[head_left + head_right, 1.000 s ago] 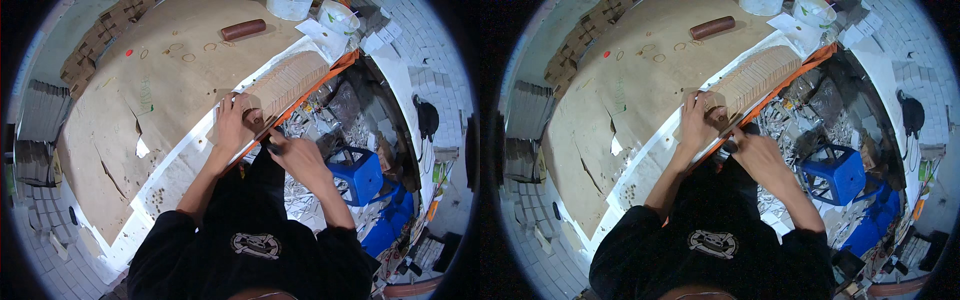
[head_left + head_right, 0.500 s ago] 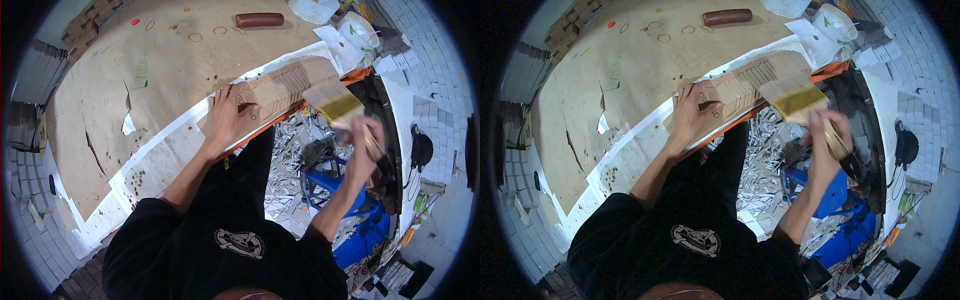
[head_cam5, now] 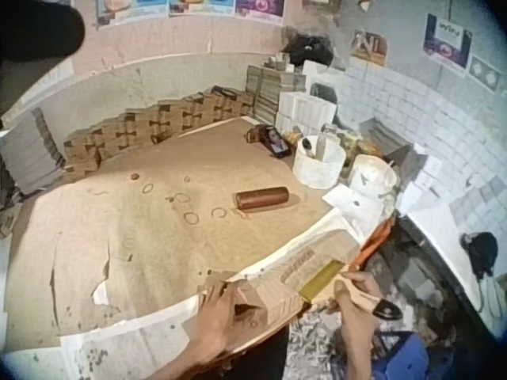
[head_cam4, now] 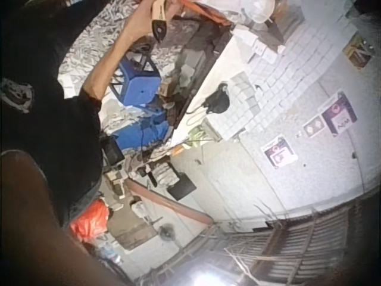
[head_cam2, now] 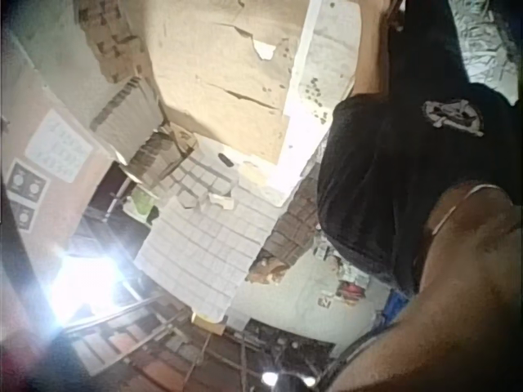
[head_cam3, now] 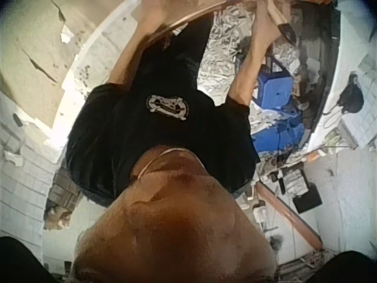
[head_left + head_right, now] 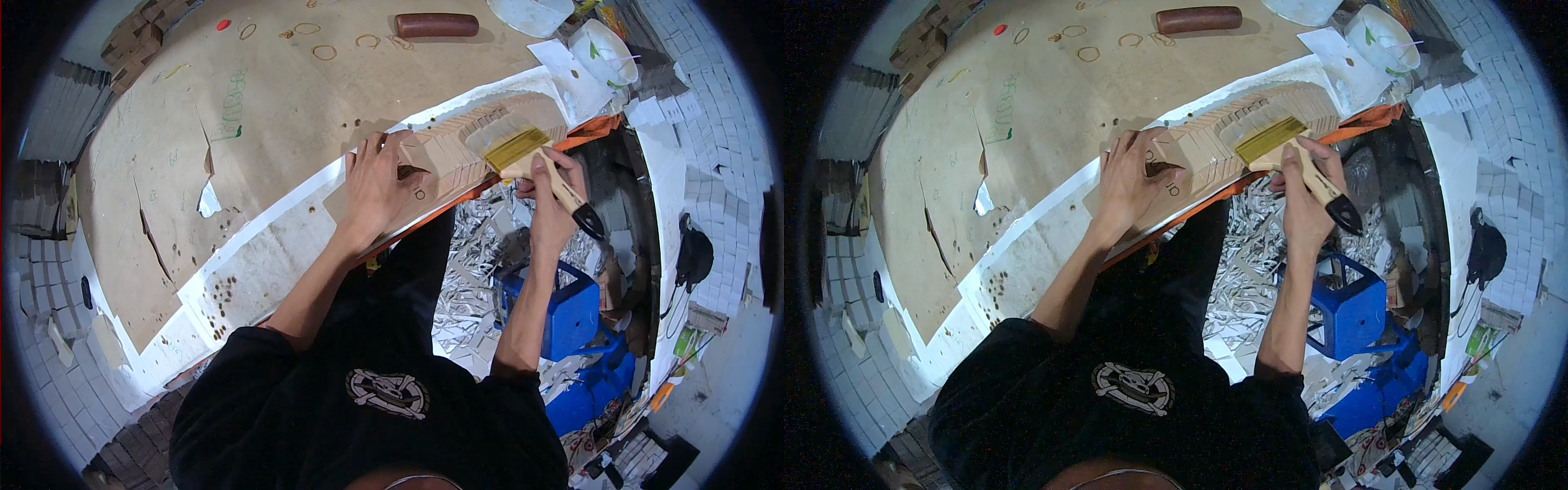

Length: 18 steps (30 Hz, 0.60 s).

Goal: The person is gluing and assembling small cardboard components onto a larger base, using a brush to apply glue and manually aligning the pieces.

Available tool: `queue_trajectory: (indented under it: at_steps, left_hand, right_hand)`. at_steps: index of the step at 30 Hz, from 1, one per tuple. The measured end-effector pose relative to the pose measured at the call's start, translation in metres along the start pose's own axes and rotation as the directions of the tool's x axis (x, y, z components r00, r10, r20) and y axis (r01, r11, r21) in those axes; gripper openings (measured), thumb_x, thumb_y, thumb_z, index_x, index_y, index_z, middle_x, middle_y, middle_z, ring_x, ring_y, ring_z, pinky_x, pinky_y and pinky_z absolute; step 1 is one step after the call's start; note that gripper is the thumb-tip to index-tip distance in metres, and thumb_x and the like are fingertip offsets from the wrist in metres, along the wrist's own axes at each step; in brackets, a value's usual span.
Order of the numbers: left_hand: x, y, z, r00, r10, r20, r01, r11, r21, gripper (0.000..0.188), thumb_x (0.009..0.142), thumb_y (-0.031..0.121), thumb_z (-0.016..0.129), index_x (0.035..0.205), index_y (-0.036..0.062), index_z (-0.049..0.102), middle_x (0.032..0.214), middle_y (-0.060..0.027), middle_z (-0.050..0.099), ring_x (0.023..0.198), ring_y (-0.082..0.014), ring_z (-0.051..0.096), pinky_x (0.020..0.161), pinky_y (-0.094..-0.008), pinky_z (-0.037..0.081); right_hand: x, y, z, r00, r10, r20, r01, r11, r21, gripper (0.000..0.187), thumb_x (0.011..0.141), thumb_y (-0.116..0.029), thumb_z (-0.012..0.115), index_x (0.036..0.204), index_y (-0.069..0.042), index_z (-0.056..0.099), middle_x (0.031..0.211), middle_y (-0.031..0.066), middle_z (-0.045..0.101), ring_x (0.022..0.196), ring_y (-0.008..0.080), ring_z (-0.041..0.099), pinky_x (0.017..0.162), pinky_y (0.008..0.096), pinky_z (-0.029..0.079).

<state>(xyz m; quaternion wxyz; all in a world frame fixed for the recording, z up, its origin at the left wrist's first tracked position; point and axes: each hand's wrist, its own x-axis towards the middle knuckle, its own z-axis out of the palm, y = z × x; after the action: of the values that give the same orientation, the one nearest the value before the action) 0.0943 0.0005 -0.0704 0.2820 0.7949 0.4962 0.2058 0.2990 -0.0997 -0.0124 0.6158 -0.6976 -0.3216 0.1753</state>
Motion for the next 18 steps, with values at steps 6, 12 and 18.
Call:
queue_trajectory:
  at_steps: [6, 12, 18]
  left_hand:
    - [-0.001, 0.004, 0.000, 1.000, 0.007, -0.007, -0.006, 1.000, 0.022, 0.068, 0.077, 0.031, 0.086, 0.137, 0.0115, 0.061, 0.132, -0.0111, 0.060, 0.126, -0.0320, 0.054, 0.105, -0.0478, 0.039]
    - [-0.005, 0.000, 0.001, 0.999, 0.030, -0.011, -0.030, 1.000, 0.008, 0.069, 0.078, 0.035, 0.085, 0.138, 0.0104, 0.060, 0.130, -0.0115, 0.059, 0.124, -0.0319, 0.054, 0.102, -0.0464, 0.040]
    - [-0.013, -0.003, 0.004, 0.997, 0.049, -0.064, -0.050, 0.999, -0.017, 0.066, 0.081, 0.035, 0.083, 0.137, 0.0104, 0.060, 0.130, -0.0117, 0.058, 0.123, -0.0310, 0.054, 0.099, -0.0443, 0.039]
  right_hand:
    - [0.004, 0.015, -0.002, 0.999, 0.033, -0.012, -0.034, 0.995, -0.091, 0.021, 0.097, -0.010, 0.071, 0.113, 0.002, 0.065, 0.085, 0.0094, 0.069, 0.060, 0.0096, 0.062, 0.055, 0.0232, 0.051]
    - [0.008, 0.019, -0.005, 0.999, 0.047, 0.015, -0.046, 0.995, -0.084, 0.023, 0.097, -0.014, 0.071, 0.113, 0.002, 0.066, 0.085, 0.0098, 0.070, 0.060, 0.0088, 0.064, 0.054, 0.0244, 0.056]
    - [0.014, 0.016, -0.009, 0.996, 0.089, 0.002, -0.089, 0.996, -0.014, 0.020, 0.096, -0.009, 0.070, 0.111, 0.002, 0.065, 0.082, 0.0078, 0.069, 0.058, 0.0092, 0.061, 0.051, 0.0237, 0.050]
